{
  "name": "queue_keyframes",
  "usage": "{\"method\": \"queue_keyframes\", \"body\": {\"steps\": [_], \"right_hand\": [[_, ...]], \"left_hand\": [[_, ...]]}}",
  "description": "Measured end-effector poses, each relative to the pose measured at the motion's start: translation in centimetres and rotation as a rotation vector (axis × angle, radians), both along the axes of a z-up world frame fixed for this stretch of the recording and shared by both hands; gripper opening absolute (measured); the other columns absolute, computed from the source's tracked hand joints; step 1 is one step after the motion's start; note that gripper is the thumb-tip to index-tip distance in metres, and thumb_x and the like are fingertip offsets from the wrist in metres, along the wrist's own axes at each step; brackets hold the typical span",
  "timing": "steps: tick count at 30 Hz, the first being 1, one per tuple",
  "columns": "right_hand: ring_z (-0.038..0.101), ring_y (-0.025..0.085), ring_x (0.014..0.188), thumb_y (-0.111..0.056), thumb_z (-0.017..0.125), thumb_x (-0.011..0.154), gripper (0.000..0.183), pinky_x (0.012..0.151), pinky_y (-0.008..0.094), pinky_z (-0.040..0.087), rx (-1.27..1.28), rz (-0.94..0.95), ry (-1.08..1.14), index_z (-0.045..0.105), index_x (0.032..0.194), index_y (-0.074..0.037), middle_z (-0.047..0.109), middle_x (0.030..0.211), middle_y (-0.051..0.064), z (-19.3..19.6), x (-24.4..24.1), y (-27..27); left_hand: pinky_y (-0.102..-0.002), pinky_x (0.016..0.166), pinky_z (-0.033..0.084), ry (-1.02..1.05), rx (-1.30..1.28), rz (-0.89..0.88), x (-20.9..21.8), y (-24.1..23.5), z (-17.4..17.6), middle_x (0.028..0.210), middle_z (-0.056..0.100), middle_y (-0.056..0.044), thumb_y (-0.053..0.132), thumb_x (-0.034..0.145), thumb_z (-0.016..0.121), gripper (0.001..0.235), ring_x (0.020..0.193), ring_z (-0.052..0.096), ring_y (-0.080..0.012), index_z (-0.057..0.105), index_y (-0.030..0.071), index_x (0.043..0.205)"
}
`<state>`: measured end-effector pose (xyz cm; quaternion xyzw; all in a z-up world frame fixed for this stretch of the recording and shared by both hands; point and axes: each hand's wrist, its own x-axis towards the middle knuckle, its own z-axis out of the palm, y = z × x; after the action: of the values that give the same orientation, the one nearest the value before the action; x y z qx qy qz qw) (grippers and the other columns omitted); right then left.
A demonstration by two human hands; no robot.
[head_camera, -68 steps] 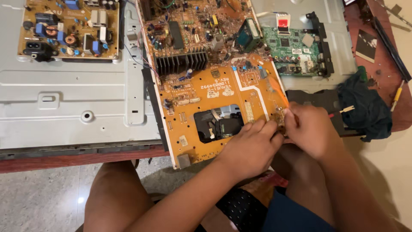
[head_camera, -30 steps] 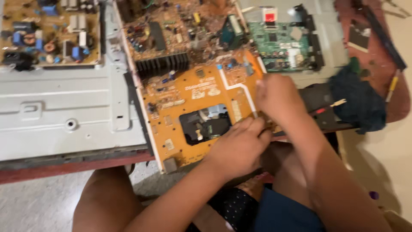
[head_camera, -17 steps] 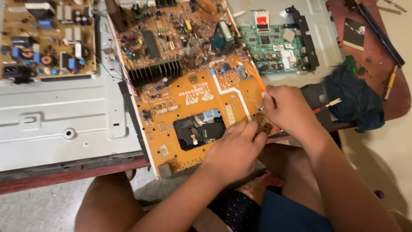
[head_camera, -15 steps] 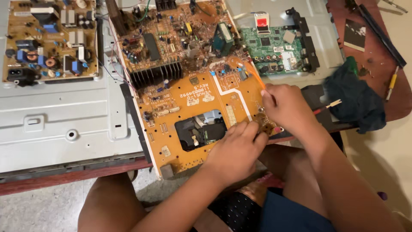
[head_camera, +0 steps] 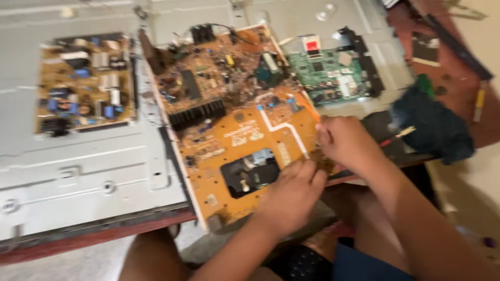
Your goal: The person uses a small orange brush to clean dust and debris from the surface of a disassembled circuit board. The person repeatedly brushes different areas of the board, focusing on the edges and around components.
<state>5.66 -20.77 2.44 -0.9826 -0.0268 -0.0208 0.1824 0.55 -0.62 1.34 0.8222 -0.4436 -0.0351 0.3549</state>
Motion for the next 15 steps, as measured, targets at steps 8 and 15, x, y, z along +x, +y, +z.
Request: {"method": "queue_keyframes", "body": {"steps": [8, 15], "right_hand": [[0.064, 0.049, 0.072, -0.02, 0.061, 0.096, 0.028, 0.067, 0.056, 0.052, -0.006, -0.008, -0.067, 0.066, 0.079, 0.001, 0.063, 0.072, 0.027, -1.1, 1.2, 0.9], [0.064, 0.049, 0.072, -0.02, 0.061, 0.095, 0.025, 0.067, 0.056, 0.053, -0.031, -0.038, -0.045, 0.067, 0.082, 0.0, 0.064, 0.071, 0.028, -0.6, 0.5, 1.3]], "left_hand": [[-0.046, 0.103, 0.046, -0.043, -0.059, 0.037, -0.3, -0.3, -0.6, 0.116, 0.057, -0.019, 0.008, 0.081, 0.061, 0.038, 0.114, 0.057, -0.0378, 0.055, -0.001, 0.118], [-0.047, 0.099, 0.047, -0.044, -0.093, 0.038, -0.4, 0.1, -0.7, 0.11, 0.057, -0.019, 0.011, 0.085, 0.06, 0.035, 0.109, 0.057, -0.0378, 0.056, -0.002, 0.118]]}}
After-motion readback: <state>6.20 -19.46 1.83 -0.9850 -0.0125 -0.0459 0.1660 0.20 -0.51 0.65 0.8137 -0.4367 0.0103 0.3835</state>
